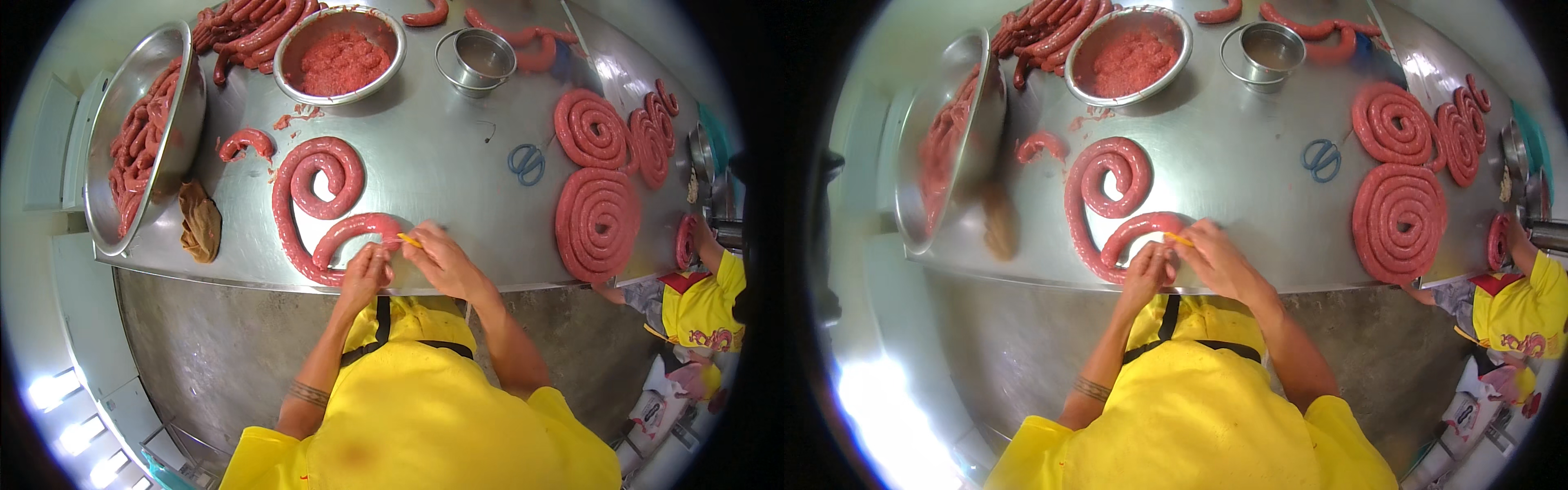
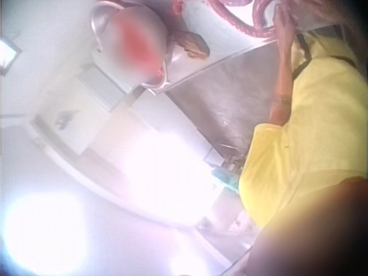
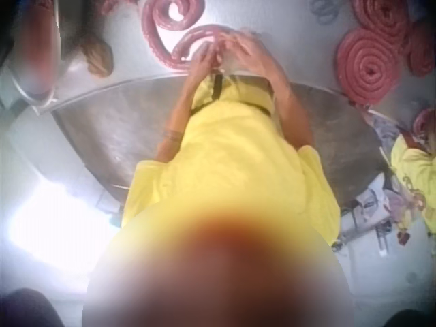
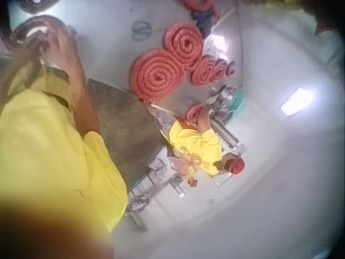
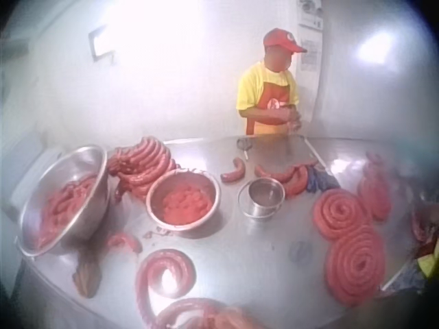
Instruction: The person coils long strands of raw sausage on a stainless steel table, using a yellow tool to puncture air bubbles and scissors to cut the strands into sections. The finished coils are placed into a large metal bowl.
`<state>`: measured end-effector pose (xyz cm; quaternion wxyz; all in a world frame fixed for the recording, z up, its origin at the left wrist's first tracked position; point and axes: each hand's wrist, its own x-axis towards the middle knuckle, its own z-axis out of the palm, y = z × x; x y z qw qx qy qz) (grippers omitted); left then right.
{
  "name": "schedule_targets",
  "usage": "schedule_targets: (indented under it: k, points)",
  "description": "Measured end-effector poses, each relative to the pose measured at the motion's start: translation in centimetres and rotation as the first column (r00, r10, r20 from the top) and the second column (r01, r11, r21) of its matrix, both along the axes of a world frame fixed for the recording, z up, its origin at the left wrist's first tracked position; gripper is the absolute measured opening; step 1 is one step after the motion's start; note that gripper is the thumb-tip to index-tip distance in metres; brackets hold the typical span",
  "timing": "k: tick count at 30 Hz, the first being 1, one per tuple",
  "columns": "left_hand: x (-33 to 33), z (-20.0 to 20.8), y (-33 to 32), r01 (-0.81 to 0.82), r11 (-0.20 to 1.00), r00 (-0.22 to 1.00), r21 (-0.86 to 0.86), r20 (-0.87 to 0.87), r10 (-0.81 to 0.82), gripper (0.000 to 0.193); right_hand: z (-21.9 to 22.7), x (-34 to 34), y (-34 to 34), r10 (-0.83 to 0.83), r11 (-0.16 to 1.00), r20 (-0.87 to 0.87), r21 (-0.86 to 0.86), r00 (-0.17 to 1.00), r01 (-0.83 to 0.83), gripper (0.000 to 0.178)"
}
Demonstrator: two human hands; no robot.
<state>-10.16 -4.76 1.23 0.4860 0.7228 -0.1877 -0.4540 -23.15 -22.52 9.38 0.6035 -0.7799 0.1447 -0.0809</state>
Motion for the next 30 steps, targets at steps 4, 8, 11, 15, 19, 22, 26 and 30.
schedule_targets:
  k: [4,8,11,15,19,22,26,30]
  points:
    - [-0.6,-1.1,-0.5,0.367,0.924,0.740,0.108,0.568,-0.361,0.013,6.0,-5.5,-7.2,-0.733,0.363,0.288,0.932,0.617,-0.003,0.018]
    - [-0.1,-1.8,-0.4,0.511,0.858,0.661,0.041,0.620,-0.423,0.006,3.3,-17.0,-11.1,-0.977,0.166,-0.037,0.486,0.210,0.858,0.018]
    - [0.9,-2.0,0.2,0.569,0.822,0.639,0.011,0.623,-0.450,0.009,-2.1,-26.1,-9.6,-0.957,-0.211,-0.289,0.684,-0.006,0.698,0.016]
    - [2.5,-1.9,1.4,0.640,0.768,0.584,0.030,0.630,-0.512,0.005,-2.9,-34.1,-8.9,-0.984,-0.179,-0.135,0.666,-0.119,0.724,0.013]
    - [2.2,-1.7,1.5,0.668,0.738,0.547,0.094,0.611,-0.573,0.008,-4.8,-30.7,-5.4,-0.915,0.117,-0.308,0.414,0.260,0.903,0.014]
    - [4.2,-1.3,1.6,0.678,0.735,0.563,0.021,0.629,-0.537,0.019,-10.4,-20.1,-0.2,-0.639,0.383,-0.546,0.385,0.542,0.840,0.015]
    - [13.2,-1.4,4.4,0.199,0.980,0.412,-0.025,0.909,-0.061,0.036,-14.1,-2.8,3.5,-0.675,0.737,-0.204,-0.242,0.709,0.631,0.033]
    - [19.5,-4.6,6.0,-0.355,0.914,0.506,0.198,0.862,0.010,0.050,-11.1,7.7,3.8,-0.511,0.774,-0.248,-0.550,0.823,0.315,0.056]
